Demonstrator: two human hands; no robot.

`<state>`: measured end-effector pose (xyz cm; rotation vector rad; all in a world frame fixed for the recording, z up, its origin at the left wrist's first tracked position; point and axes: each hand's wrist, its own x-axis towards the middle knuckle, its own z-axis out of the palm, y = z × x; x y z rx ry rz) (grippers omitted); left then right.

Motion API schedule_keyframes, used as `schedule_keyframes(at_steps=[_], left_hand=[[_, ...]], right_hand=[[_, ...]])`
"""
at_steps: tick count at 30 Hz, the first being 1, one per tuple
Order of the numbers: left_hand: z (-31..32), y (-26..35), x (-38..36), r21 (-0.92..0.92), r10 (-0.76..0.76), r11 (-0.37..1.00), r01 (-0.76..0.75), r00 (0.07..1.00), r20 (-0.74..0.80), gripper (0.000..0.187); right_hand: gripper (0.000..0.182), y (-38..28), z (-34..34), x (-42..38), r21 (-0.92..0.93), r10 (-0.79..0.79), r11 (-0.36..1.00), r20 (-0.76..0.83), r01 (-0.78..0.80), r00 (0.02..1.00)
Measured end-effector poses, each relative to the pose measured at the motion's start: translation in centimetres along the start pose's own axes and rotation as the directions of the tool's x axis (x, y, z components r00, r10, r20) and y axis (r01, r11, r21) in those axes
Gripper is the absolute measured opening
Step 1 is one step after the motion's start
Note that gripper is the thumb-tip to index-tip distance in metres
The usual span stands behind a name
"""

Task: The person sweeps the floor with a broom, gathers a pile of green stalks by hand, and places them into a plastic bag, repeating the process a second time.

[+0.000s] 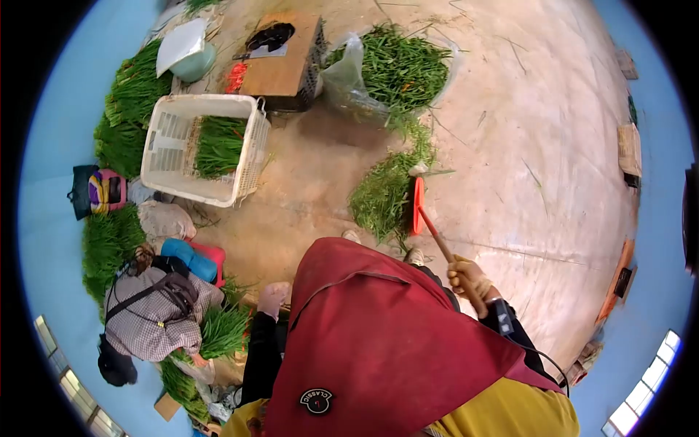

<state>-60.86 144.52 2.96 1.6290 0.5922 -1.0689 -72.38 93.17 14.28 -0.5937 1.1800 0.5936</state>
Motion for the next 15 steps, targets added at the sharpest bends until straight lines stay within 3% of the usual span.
schedule_keyframes(at_steps=[2, 4, 6, 7, 8, 13, 15], left_hand=[[1.2, 1.0, 0.5, -0.092, 0.014, 0.995, -0.024, 0.994, -0.112, 0.016], [1.1, 1.0, 1.7, -0.056, -0.019, 0.998, 0.014, 0.996, -0.089, 0.017], [0.1, 0.3, 3.2, 0.015, -0.055, 0.998, 0.056, 0.998, -0.04, 0.019], [1.0, 0.8, 3.2, 0.007, -0.048, 0.999, 0.049, 0.992, -0.115, 0.019], [1.4, 1.4, 3.0, 0.02, -0.039, 0.999, 0.041, 0.995, -0.094, 0.019], [5.8, 5.4, 0.5, -0.031, 0.011, 0.999, -0.015, 0.991, -0.13, 0.021], [6.5, 3.8, 0.6, -0.024, 0.059, 0.998, -0.064, 0.981, -0.185, 0.02]], right_hand=[[0.02, -1.0, -2.1, -3.3, 0.148, -0.045, 0.988, 0.029, 0.04, 0.999], [0.022, -1.2, -4.2, -5.4, 0.23, -0.077, 0.97, -0.038, 0.084, 0.996], [0.021, -1.7, -6.7, -6.2, 0.191, -0.164, 0.966, -0.06, 0.172, 0.985], [0.02, -2.3, -8.3, -6.1, 0.177, -0.186, 0.965, -0.071, 0.196, 0.98], [0.02, -3.0, -9.6, -5.9, 0.191, -0.201, 0.958, -0.086, 0.214, 0.976], [0.017, -8.6, -17.5, -3.2, 0.083, -0.411, 0.877, -0.381, 0.473, 0.829], [0.015, -11.3, -22.3, -1.1, 0.083, -0.424, 0.861, -0.426, 0.502, 0.799]])
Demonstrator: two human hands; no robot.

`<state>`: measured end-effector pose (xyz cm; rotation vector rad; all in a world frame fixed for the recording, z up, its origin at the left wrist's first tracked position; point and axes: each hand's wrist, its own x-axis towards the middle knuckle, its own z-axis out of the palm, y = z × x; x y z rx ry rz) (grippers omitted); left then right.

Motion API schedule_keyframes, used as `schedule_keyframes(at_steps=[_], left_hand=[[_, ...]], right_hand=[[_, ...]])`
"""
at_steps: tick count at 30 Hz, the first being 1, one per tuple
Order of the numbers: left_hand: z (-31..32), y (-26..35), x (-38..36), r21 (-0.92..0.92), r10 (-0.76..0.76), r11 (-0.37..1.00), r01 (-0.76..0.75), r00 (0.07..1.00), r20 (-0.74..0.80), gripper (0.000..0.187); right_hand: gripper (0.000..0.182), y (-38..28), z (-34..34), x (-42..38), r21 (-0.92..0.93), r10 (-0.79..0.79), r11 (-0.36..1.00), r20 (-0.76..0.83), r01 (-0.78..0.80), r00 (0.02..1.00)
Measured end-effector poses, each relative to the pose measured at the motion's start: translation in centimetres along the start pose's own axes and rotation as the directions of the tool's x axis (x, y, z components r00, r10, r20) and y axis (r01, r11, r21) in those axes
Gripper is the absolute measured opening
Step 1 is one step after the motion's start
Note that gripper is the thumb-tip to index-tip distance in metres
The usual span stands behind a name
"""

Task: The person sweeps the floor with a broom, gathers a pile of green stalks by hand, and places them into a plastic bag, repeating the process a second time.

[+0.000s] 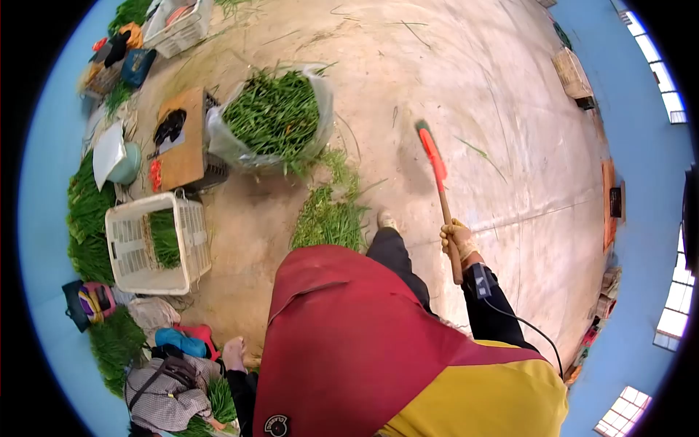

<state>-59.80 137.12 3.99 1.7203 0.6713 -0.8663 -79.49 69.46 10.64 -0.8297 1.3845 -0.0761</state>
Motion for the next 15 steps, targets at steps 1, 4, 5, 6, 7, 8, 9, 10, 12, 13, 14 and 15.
schedule_keyframes(at_steps=[1, 4, 5, 6, 7, 8, 9, 10, 12, 13, 14, 15], left_hand=[[0.9, -0.6, -0.1, -0.014, 0.042, 0.999, -0.043, 0.998, -0.049, 0.02], [6.4, -0.3, -3.6, 0.084, -0.045, 0.995, 0.044, 0.999, 0.009, 0.01], [8.3, -0.4, -4.7, 0.132, -0.121, 0.984, 0.116, 0.992, 0.031, 0.005], [10.1, 0.0, -5.5, 0.13, -0.108, 0.986, 0.107, 0.994, 0.003, 0.005], [12.2, 0.2, -5.7, -0.071, -0.151, 0.985, 0.155, 0.987, 0.063, 0.003], [14.7, 0.0, -5.7, -0.269, -0.177, 0.94, 0.209, 0.974, 0.139, 0.005], [17.0, -0.5, -6.1, -0.452, -0.189, 0.849, 0.272, 0.957, 0.22, 0.008], [19.3, -0.9, -6.8, -0.608, -0.181, 0.72, 0.335, 0.936, 0.301, 0.011], [25.5, 3.5, -8.6, -0.235, -0.217, 0.94, 0.246, 0.966, 0.141, 0.014], [28.9, 6.7, -9.6, 0.213, -0.196, 0.958, 0.193, 0.981, -0.01, 0.016], [31.0, 8.6, -10.1, 0.187, -0.194, 0.962, 0.197, 0.98, -0.034, 0.016], [32.6, 10.1, -10.6, 0.21, -0.17, 0.963, 0.166, 0.985, 0.001, 0.017]], right_hand=[[0.013, -1.4, -1.5, 2.3, -0.002, -0.033, 0.999, -0.052, 0.033, 0.998], [0.007, -5.6, -7.0, 9.0, -0.044, -0.109, 0.994, -0.16, 0.103, 0.981], [0.006, -6.5, -9.3, 11.6, -0.106, -0.151, 0.986, -0.215, 0.13, 0.965], [0.006, -7.6, -12.0, 13.8, -0.088, -0.152, 0.987, -0.219, 0.136, 0.964], [0.005, -9.1, -14.7, 16.1, -0.074, -0.164, 0.986, -0.223, 0.151, 0.961], [0.004, -11.1, -16.6, 17.8, -0.051, -0.133, 0.991, -0.252, 0.124, 0.959], [0.003, -12.7, -18.7, 19.3, -0.034, -0.097, 0.995, -0.282, 0.091, 0.955], [0.002, -13.8, -21.2, 21.7, -0.014, -0.06, 0.998, -0.272, 0.059, 0.96], [0.004, -14.3, -26.9, 27.4, 0.071, 0.067, 0.996, -0.268, -0.05, 0.961], [0.007, -14.5, -28.4, 29.8, 0.13, 0.153, 0.984, -0.263, -0.122, 0.952], [0.012, -15.3, -28.1, 31.2, 0.075, 0.181, 0.983, -0.392, -0.165, 0.902], [0.011, -15.4, -28.4, 32.9, 0.072, 0.184, 0.983, -0.421, -0.17, 0.888]])
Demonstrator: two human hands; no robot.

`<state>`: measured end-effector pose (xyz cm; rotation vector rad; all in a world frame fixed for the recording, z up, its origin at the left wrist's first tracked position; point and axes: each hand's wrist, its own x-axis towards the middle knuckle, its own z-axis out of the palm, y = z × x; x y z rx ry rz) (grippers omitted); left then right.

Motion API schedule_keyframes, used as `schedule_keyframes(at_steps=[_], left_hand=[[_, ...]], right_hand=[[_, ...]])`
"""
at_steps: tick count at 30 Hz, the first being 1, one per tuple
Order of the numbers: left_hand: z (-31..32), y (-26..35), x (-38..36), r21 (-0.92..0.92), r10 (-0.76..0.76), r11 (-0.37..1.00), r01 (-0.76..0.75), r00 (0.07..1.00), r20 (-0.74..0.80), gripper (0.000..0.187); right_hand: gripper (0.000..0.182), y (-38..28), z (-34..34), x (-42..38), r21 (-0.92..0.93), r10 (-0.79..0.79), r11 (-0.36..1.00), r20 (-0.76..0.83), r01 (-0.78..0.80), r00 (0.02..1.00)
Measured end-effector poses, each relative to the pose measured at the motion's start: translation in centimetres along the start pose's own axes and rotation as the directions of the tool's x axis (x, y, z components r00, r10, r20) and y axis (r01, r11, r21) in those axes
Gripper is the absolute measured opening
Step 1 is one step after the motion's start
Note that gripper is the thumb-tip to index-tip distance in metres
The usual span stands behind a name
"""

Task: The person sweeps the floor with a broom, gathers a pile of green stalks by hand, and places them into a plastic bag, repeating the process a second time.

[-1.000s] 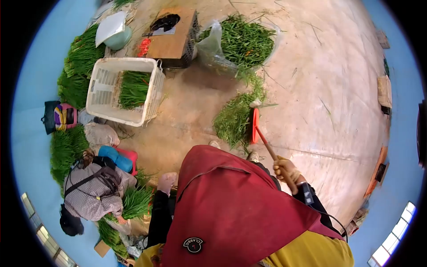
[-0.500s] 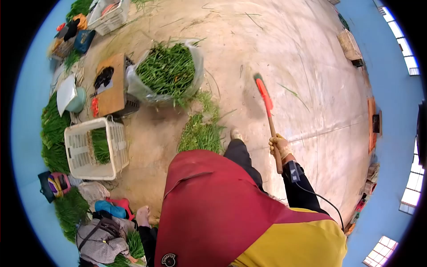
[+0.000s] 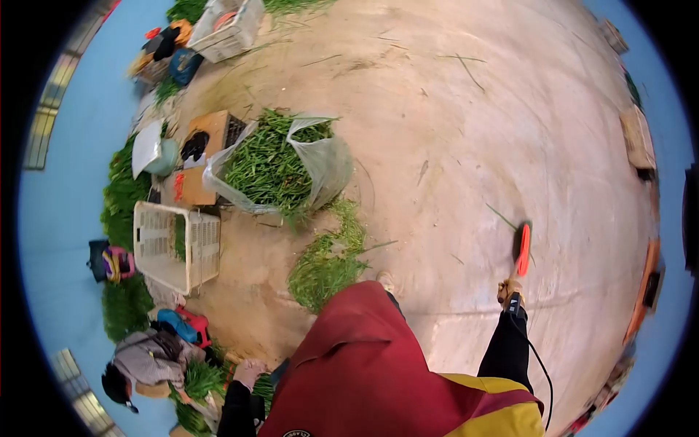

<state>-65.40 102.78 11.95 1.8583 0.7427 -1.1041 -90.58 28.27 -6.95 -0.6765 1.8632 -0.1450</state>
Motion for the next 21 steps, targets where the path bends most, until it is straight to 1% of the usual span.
schedule_keyframes(at_steps=[1, 2, 4, 5, 6, 7, 8, 9, 10, 11, 12, 13, 14, 16, 17, 18, 19, 20, 21], left_hand=[[0.9, 1.3, -0.5, 0.03, 0.031, 0.999, -0.032, 0.999, 0.032, 0.018], [1.7, 2.2, -0.9, 0.022, 0.027, 0.999, -0.027, 1.0, 0.013, 0.018], [2.9, 2.7, -1.7, 0.054, 0.036, 0.998, -0.034, 0.999, -0.031, 0.014], [2.6, 1.7, -1.2, 0.084, 0.025, 0.996, -0.022, 0.999, -0.028, 0.011], [2.4, 1.0, -0.7, 0.082, 0.007, 0.997, -0.004, 0.999, -0.035, 0.011], [2.6, 0.5, -0.3, 0.039, -0.001, 0.999, 0.0, 1.0, 0.006, 0.009], [2.8, 0.2, -0.2, -0.007, -0.006, 1.0, 0.007, 0.999, 0.047, 0.009], [3.6, 0.5, -0.1, 0.003, -0.022, 1.0, 0.022, 0.999, 0.043, 0.009], [4.1, 0.5, 0.0, 0.01, -0.031, 0.999, 0.031, 0.999, 0.041, 0.01], [3.3, -2.3, 2.1, -0.002, -0.038, 0.999, 0.038, 0.998, 0.045, 0.01], [2.2, -6.5, 5.8, 0.175, 0.257, 0.945, -0.278, 0.957, 0.136, 0.011], [1.3, -9.1, 7.6, 0.309, 0.503, 0.762, -0.569, 0.821, 0.271, 0.013], [1.0, -9.1, 7.6, 0.298, 0.507, 0.764, -0.572, 0.818, 0.27, 0.013], [1.6, -7.4, 7.4, 0.253, 0.402, 0.843, -0.476, 0.868, 0.293, 0.016], [1.8, -6.0, 7.1, 0.233, 0.413, 0.846, -0.48, 0.865, 0.285, 0.016], [1.6, -4.6, 6.6, 0.093, 0.251, 0.959, -0.267, 0.956, 0.155, 0.015], [1.1, -4.2, 6.2, -0.075, 0.049, 0.996, -0.044, 0.997, 0.059, 0.014], [0.5, -4.6, 6.0, -0.087, 0.05, 0.995, -0.045, 0.997, 0.057, 0.014], [0.0, -4.6, 6.3, -0.168, 0.044, 0.985, -0.039, 0.999, 0.026, 0.014]], right_hand=[[0.006, -0.8, 0.7, 0.4, -0.119, -0.045, 0.991, 0.101, 0.057, 0.994], [0.001, -1.0, 1.1, 0.7, -0.225, -0.074, 0.967, 0.198, 0.119, 0.977], [0.009, -0.5, 4.2, -0.7, 0.004, -0.037, 0.999, 0.293, 0.038, 0.955], [0.008, -0.5, 6.7, -5.6, 0.053, -0.203, 0.979, 0.228, 0.196, 0.952], [0.009, 0.7, 7.6, -6.1, -0.073, -0.204, 0.97, 0.279, 0.232, 0.939], [0.011, 2.2, 8.1, -6.4, -0.199, -0.195, 0.942, 0.327, 0.269, 0.925], [0.015, 3.9, 9.1, -7.4, -0.213, -0.212, 0.934, 0.313, 0.286, 0.926], [0.018, 5.3, 10.1, -9.4, -0.288, -0.261, 0.888, 0.324, 0.358, 0.909], [0.022, 6.3, 10.9, -12.1, -0.334, -0.266, 0.856, 0.369, 0.394, 0.891], [0.027, 6.9, 11.7, -15.2, -0.433, -0.265, 0.784, 0.413, 0.444, 0.871], [0.029, 8.4, 12.2, -16.5, -0.441, -0.221, 0.778, 0.475, 0.448, 0.852], [0.031, 10.0, 12.6, -17.6, -0.554, -0.15, 0.693, 0.514, 0.461, 0.844], [0.034, 11.2, 12.9, -18.2, -0.65, -0.079, 0.593, 0.54, 0.475, 0.838], [0.05, 12.8, 13.2, -17.8, -0.706, 0.003, 0.451, 0.613, 0.546, 0.79], [0.067, 14.1, 12.7, -20.0, -0.653, -0.045, 0.098, 0.751, 0.751, 0.659], [0.073, 14.2, 12.8, -21.6, -0.655, 0.056, 0.225, 0.748, 0.721, 0.662], [0.072, 13.6, 12.7, -22.8, -0.613, 0.087, 0.238, 0.786, 0.753, 0.612], [0.071, 11.5, 12.5, -26.5, -0.571, 0.117, 0.253, 0.819, 0.781, 0.562], [0.071, 9.7, 12.5, -28.4, -0.566, 0.109, 0.24, 0.823, 0.789, 0.557]])
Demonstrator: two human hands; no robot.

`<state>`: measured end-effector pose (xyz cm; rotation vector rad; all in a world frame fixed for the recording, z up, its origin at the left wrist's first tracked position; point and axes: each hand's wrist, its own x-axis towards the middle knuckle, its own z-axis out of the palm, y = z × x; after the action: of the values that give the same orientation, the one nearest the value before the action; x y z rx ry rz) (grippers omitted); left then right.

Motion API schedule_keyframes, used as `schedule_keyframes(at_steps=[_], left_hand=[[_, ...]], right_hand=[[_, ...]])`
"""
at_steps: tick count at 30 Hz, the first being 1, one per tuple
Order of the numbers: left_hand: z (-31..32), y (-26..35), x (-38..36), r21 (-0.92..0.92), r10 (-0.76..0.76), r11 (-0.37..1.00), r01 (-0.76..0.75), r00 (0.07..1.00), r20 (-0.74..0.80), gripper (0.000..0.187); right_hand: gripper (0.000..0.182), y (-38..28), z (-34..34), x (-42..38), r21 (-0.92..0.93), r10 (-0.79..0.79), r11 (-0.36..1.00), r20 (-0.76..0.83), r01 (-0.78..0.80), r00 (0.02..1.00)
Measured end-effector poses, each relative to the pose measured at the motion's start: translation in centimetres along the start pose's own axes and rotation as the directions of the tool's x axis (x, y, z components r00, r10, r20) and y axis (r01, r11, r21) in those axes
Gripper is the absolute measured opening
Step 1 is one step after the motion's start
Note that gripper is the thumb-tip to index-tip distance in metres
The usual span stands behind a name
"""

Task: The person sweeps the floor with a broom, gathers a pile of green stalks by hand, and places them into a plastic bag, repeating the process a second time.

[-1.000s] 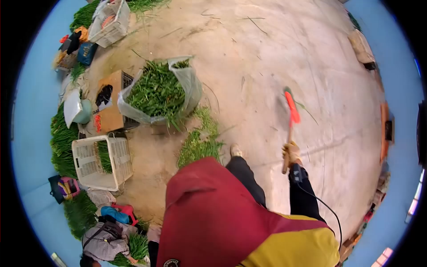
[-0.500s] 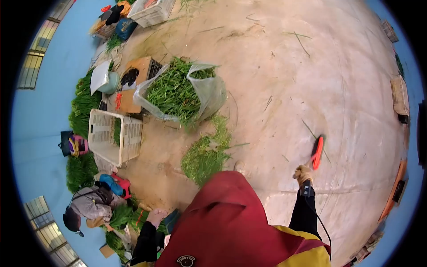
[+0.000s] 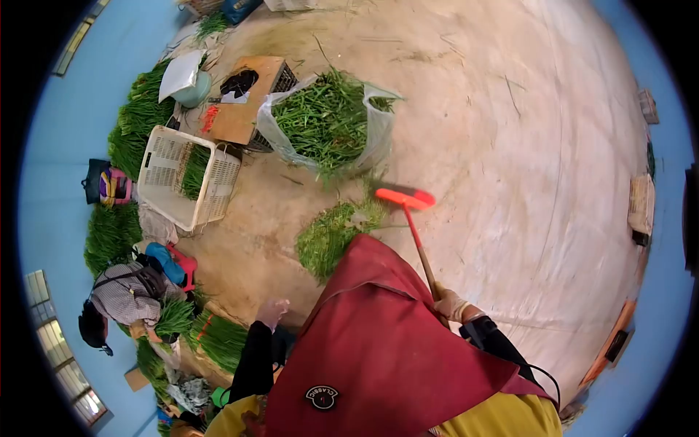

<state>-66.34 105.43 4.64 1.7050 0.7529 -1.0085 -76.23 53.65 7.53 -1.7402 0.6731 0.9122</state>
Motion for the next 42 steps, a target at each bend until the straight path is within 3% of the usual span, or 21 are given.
schedule_keyframes(at_steps=[2, 3, 4, 5, 7, 14, 16, 19, 21, 25, 27, 28, 30, 31, 34, 35, 36, 37, 38, 39, 42], left_hand=[[-0.9, 0.0, 1.2, -0.111, 0.014, 0.994, -0.017, 0.999, -0.032, 0.013], [-1.9, -0.4, 2.0, -0.048, 0.027, 0.999, -0.025, 0.999, 0.041, 0.012], [-2.7, -0.6, 2.4, 0.02, 0.032, 0.999, -0.035, 0.993, 0.111, 0.011], [-2.9, -0.7, 2.4, 0.002, 0.042, 0.999, -0.043, 0.994, 0.101, 0.011], [-2.5, 0.1, 2.8, -0.1, 0.038, 0.995, -0.027, 0.993, 0.109, 0.007], [4.9, 7.0, 3.9, -0.05, 0.129, 0.989, -0.137, 0.983, -0.134, 0.014], [8.5, 10.9, 3.2, -0.034, -0.009, 0.999, 0.0, 0.964, -0.265, 0.017], [13.4, 14.1, 3.4, 0.041, 0.045, 0.999, -0.035, 0.964, -0.262, 0.019], [14.3, 10.6, 6.1, 0.382, 0.087, 0.923, -0.046, 0.992, -0.092, 0.02], [25.4, 22.4, -0.6, -0.078, -0.2, 0.978, 0.194, 0.977, -0.068, 0.02], [27.5, 22.2, -0.7, -0.202, -0.235, 0.955, 0.218, 0.97, -0.065, 0.02], [28.3, 22.8, -0.9, -0.152, -0.242, 0.962, 0.227, 0.966, -0.088, 0.02], [29.7, 24.4, -2.0, -0.112, -0.275, 0.959, 0.26, 0.951, -0.141, 0.021], [29.8, 25.4, -2.3, -0.062, -0.283, 0.959, 0.278, 0.953, -0.11, 0.022], [31.1, 27.0, -2.7, -0.213, -0.383, 0.908, 0.361, 0.92, -0.076, 0.021], [31.5, 26.5, -2.4, -0.172, -0.401, 0.91, 0.378, 0.906, -0.134, 0.021], [31.8, 26.3, -1.2, -0.132, -0.4, 0.915, 0.381, 0.897, -0.19, 0.02], [32.1, 26.3, -0.4, -0.134, -0.408, 0.912, 0.389, 0.895, -0.179, 0.02], [32.4, 26.8, 0.2, -0.153, -0.385, 0.918, 0.367, 0.916, -0.114, 0.021], [32.5, 27.0, 1.0, -0.173, -0.357, 0.923, 0.344, 0.933, -0.05, 0.021], [33.0, 29.2, 4.6, -0.017, -0.292, 0.956, 0.291, 0.955, -0.061, 0.025]], right_hand=[[0.065, -4.1, -3.7, -2.4, 0.214, 0.148, 0.959, 0.17, -0.183, 0.974], [0.066, -8.4, -6.0, -4.6, 0.191, 0.247, 0.944, 0.132, -0.269, 0.96], [0.068, -6.3, -8.0, -4.6, 0.137, 0.001, 0.991, 0.054, -0.008, 0.999], [0.068, -8.7, -9.9, -5.5, 0.288, 0.194, 0.936, 0.055, -0.202, 0.979], [0.067, -8.9, -12.6, -6.0, 0.418, 0.21, 0.881, 0.071, -0.22, 0.975], [0.064, -11.1, -23.3, -2.2, 0.336, 0.136, 0.94, -0.189, -0.066, 0.973], [0.063, -11.3, -28.3, 2.2, 0.367, 0.097, 0.93, -0.236, -0.004, 0.967], [0.064, -14.2, -37.7, 9.8, 0.325, 0.036, 0.944, -0.289, 0.063, 0.957], [0.063, -15.9, -43.9, 16.4, 0.21, -0.033, 0.969, -0.41, 0.13, 0.911], [0.049, -20.0, -56.6, 30.3, 0.313, -0.153, 0.892, -0.469, 0.326, 0.87], [0.036, -23.7, -61.7, 34.6, 0.333, -0.1, 0.904, -0.449, 0.27, 0.888], [0.036, -25.1, -63.8, 37.4, 0.337, -0.107, 0.9, -0.444, 0.277, 0.89], [0.027, -26.3, -66.6, 42.9, 0.4, 0.13, 0.914, -0.43, 0.059, 0.893], [0.027, -26.4, -67.6, 44.8, 0.404, 0.125, 0.912, -0.429, 0.066, 0.895], [0.017, -23.6, -68.3, 50.5, 0.066, 0.116, 0.993, -0.42, -0.098, 0.9], [0.018, -19.4, -68.3, 51.4, -0.235, -0.061, 0.97, -0.471, -0.058, 0.88], [0.019, -15.8, -68.2, 50.6, -0.519, -0.259, 0.854, -0.469, -0.026, 0.845], [0.023, -17.4, -66.7, 43.5, -0.654, -0.276, 0.747, -0.466, -0.118, 0.84], [0.029, -14.2, -66.9, 41.7, -0.688, -0.081, 0.7, -0.345, -0.194, 0.935], [0.037, -15.5, -66.4, 35.5, -0.361, 0.121, 0.902, -0.318, -0.237, 0.941], [0.049, -18.7, -66.6, 20.9, -0.007, 0.21, 0.977, -0.146, -0.214, 0.967]])
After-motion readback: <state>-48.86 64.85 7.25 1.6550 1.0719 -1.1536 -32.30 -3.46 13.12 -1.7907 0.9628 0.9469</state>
